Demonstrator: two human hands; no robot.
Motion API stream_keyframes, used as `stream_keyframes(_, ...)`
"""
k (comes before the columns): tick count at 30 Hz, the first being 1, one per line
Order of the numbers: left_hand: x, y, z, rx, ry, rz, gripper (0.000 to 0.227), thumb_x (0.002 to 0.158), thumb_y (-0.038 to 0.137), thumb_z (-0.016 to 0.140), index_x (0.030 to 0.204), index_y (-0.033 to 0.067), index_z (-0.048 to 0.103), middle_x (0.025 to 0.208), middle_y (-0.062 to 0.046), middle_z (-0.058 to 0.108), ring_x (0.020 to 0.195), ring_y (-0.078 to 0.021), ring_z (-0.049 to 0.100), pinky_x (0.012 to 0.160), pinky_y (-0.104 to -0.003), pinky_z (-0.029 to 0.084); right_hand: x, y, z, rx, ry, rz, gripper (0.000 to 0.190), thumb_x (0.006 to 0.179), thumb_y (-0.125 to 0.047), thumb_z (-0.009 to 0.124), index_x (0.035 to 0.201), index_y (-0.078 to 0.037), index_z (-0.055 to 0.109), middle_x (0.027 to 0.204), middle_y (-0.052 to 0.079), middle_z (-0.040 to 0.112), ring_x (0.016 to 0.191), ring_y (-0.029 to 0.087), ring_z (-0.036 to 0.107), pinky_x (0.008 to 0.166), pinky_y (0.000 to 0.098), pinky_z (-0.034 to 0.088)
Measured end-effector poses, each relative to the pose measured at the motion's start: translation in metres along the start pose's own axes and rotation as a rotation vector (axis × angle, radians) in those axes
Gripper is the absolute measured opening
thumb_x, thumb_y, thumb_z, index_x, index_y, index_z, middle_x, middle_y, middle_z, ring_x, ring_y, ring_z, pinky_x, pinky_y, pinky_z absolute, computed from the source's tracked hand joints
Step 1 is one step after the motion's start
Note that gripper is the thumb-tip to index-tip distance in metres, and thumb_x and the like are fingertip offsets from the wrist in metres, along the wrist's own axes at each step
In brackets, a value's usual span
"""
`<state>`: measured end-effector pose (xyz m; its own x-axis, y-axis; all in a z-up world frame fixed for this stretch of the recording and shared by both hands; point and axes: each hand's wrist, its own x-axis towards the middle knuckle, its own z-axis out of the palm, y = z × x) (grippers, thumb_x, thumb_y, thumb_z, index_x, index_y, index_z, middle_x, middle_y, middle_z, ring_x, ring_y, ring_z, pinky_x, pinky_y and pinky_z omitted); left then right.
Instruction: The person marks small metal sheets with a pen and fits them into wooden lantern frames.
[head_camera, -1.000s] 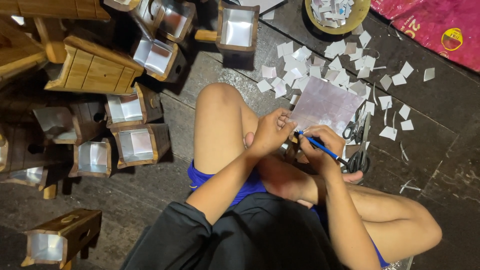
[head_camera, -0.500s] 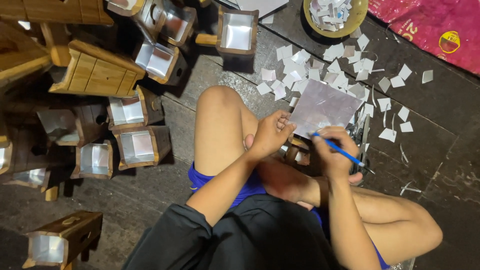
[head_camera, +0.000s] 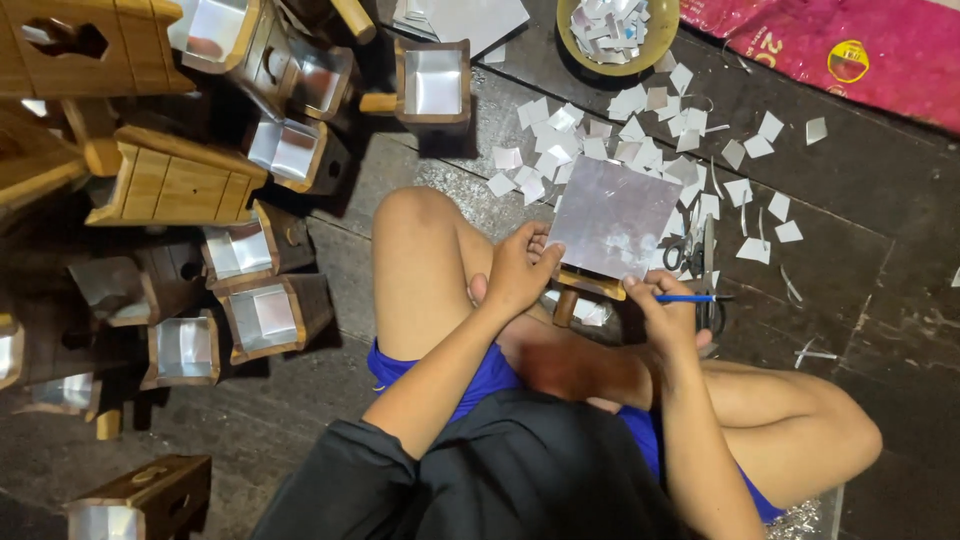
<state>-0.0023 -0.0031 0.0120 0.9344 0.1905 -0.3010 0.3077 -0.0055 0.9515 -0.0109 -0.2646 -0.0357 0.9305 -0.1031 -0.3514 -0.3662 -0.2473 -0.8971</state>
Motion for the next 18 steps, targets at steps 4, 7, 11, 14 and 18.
stream_keyframes(4,-0.014,0.024,0.009,0.072,0.078,0.014,0.033,0.087,0.011,0.074,0.114,-0.0067,0.067,0.103,-0.027,0.066,0.101,-0.0430,0.069,0.082,-0.042,0.063,-0.002,-0.009,0.007,0.025,-0.008,0.013,0.019,0.092,-0.021,0.083,0.082,-0.010,0.069,0.060,0.006,0.063,0.052,0.009,0.053,0.050,0.0226,0.042)
stream_keyframes(7,-0.018,0.035,0.020,0.147,0.050,-0.034,0.051,0.087,0.026,0.076,0.125,-0.0037,0.059,0.112,-0.023,0.059,0.113,-0.0436,0.063,0.094,-0.050,0.060,-0.011,-0.030,0.018,0.162,0.035,0.013,0.020,0.092,-0.015,0.080,0.078,-0.007,0.067,0.056,0.008,0.060,0.050,0.013,0.056,0.050,0.0220,0.042)
stream_keyframes(11,0.000,0.023,0.022,0.183,0.060,0.018,0.047,0.083,0.019,0.080,0.122,-0.0011,0.062,0.109,-0.025,0.064,0.110,-0.0477,0.064,0.092,-0.053,0.056,-0.014,-0.024,0.022,0.230,0.031,0.004,0.020,0.092,-0.012,0.078,0.077,-0.005,0.066,0.055,0.009,0.060,0.047,0.013,0.055,0.048,0.0230,0.043)
stream_keyframes(14,0.028,0.019,0.016,0.209,-0.061,0.110,0.047,0.079,0.018,0.082,0.119,0.0009,0.066,0.107,-0.026,0.068,0.109,-0.0492,0.066,0.090,-0.054,0.056,-0.017,-0.015,0.011,0.230,0.020,0.023,0.019,0.089,-0.014,0.083,0.088,-0.004,0.067,0.064,0.011,0.063,0.049,0.015,0.058,0.048,0.0267,0.048)
stream_keyframes(18,0.081,0.017,0.008,0.247,-0.395,0.137,0.045,0.078,0.018,0.083,0.120,0.0074,0.070,0.110,-0.020,0.073,0.113,-0.0417,0.068,0.095,-0.050,0.054,-0.028,-0.051,-0.014,0.329,0.192,0.073,0.023,0.096,-0.023,0.075,0.110,-0.009,0.065,0.085,0.005,0.071,0.063,0.012,0.062,0.053,0.0232,0.053)
